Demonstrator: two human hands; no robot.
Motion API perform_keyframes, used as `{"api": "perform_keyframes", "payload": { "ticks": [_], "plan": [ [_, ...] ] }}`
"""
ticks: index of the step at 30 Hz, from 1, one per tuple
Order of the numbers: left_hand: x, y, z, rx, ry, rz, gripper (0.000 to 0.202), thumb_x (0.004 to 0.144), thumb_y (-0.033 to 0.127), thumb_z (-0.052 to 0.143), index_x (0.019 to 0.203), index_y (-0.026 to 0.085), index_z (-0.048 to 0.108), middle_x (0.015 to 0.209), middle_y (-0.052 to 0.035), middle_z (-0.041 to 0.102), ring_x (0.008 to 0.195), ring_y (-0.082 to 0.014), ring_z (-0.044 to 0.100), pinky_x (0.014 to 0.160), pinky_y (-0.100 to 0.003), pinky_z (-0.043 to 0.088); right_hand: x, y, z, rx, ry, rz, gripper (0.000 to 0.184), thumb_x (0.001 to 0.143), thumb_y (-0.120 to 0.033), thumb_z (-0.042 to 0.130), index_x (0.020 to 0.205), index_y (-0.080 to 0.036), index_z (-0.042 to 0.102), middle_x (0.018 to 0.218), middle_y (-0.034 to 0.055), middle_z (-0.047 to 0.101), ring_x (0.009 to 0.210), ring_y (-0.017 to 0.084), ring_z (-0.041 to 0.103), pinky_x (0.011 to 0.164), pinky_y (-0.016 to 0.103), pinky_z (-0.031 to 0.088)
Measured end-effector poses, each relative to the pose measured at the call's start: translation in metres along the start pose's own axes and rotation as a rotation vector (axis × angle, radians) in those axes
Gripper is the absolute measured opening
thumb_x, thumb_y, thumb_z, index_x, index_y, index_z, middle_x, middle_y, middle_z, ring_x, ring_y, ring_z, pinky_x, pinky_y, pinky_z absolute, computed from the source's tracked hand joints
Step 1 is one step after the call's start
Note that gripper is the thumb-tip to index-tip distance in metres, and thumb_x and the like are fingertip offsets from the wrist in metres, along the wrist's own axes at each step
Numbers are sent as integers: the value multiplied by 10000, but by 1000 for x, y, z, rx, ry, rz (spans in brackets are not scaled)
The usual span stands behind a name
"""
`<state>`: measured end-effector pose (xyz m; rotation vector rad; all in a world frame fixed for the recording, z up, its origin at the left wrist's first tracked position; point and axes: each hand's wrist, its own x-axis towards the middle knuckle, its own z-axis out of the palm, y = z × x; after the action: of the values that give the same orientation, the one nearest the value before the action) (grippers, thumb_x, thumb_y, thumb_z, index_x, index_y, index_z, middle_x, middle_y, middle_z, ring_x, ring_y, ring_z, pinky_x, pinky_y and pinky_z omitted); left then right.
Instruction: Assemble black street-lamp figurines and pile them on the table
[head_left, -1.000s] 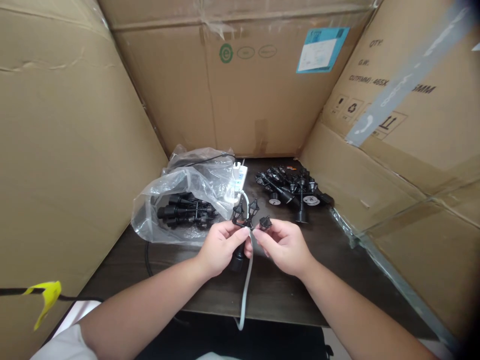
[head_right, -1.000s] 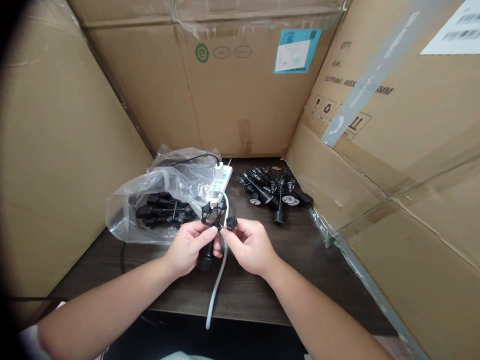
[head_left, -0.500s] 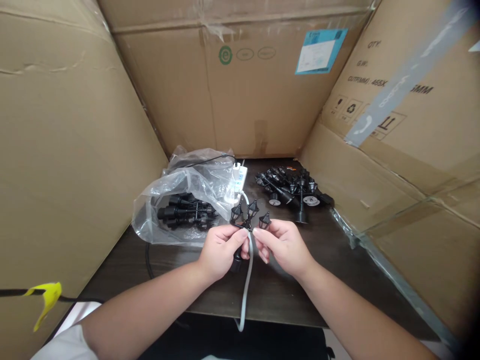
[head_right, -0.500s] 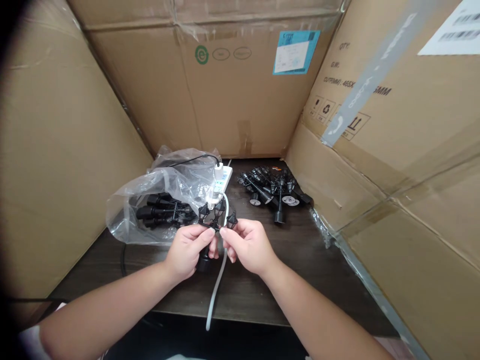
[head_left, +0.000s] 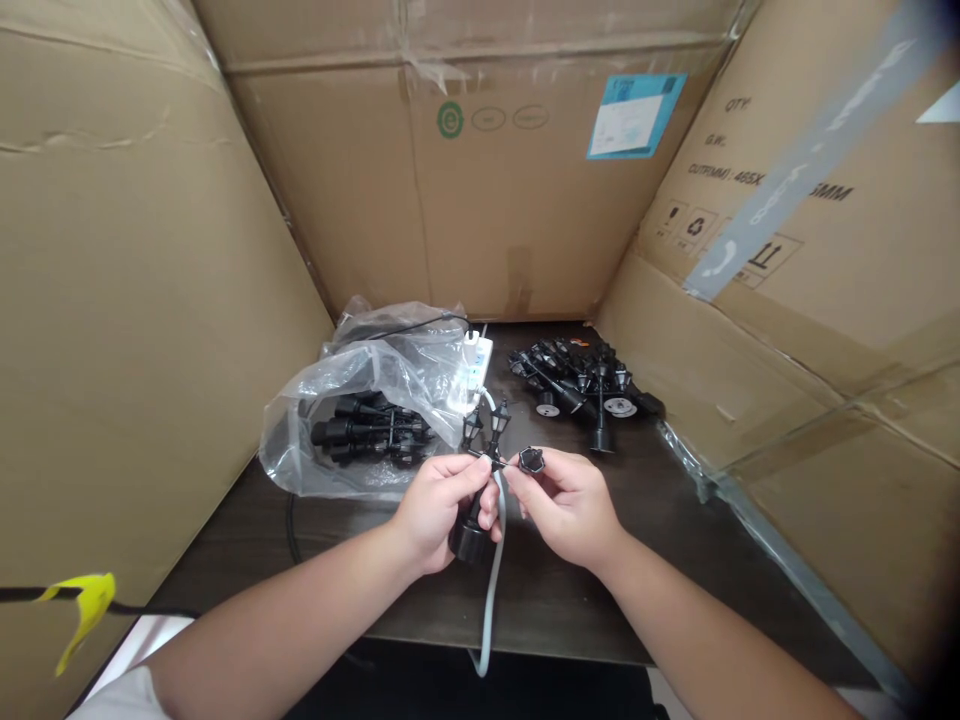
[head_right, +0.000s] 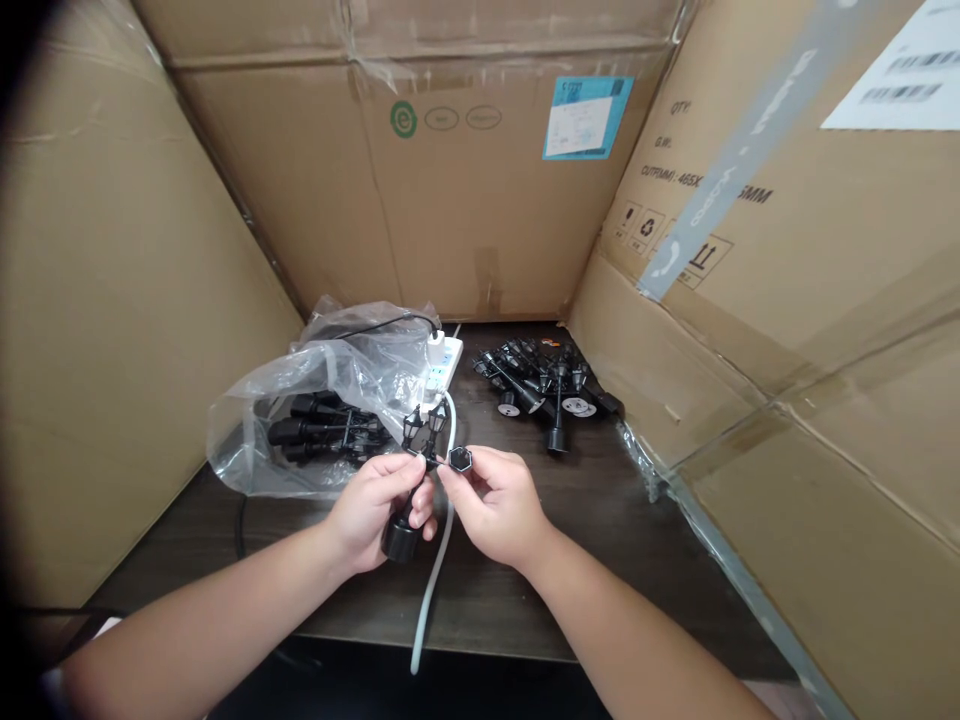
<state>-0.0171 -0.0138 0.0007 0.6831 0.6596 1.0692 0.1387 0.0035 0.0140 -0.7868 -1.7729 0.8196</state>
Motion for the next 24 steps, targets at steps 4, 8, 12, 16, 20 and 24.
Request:
{"api": "perform_keyframes", "payload": {
  "ticks": [4,8,12,16,20,24],
  "plan": [
    [0,0,0,6,1,-13,358,858,329,636,578,116,569,506,3,533,419,-95,498,462,-255,482,1,2,-2,-118,20,-93,218,863,-147,585,645,-150,604,564,18,567,490,116,529,464,240,426],
    [-1,0,-1,165,11,73,404,873,356,617,556,108,584,471,-10,538,453,-116,553,497,-239,457,2,-3,-3,-39,-38,-70,227,884,-134,555,666,-158,615,596,33,628,502,118,571,480,231,464],
    [-2,2,1,275,50,133,413,834,382,659,530,110,592,463,-9,543,451,-115,545,500,-238,452,0,-5,-1,63,-58,14,235,895,-169,555,665,-173,606,531,-5,612,413,93,537,408,198,447],
    [-2,1,2,350,53,162,423,830,389,659,515,114,598,469,-16,554,462,-118,542,514,-246,460,-3,0,2,204,-42,217,232,875,-257,598,661,-166,589,508,-5,612,359,94,518,351,197,433],
    [-2,0,0,400,48,185,421,840,382,646,517,116,602,484,-17,561,473,-117,539,527,-249,463,-2,2,3,309,-47,356,254,839,-334,648,671,-152,591,505,2,614,346,94,512,338,200,435],
    [-2,-1,-1,431,44,193,427,842,393,641,515,122,600,490,-18,563,478,-121,538,530,-252,461,-2,4,2,358,-69,411,286,819,-361,678,657,-143,590,486,-8,590,341,89,507,338,196,432]
  ]
}}
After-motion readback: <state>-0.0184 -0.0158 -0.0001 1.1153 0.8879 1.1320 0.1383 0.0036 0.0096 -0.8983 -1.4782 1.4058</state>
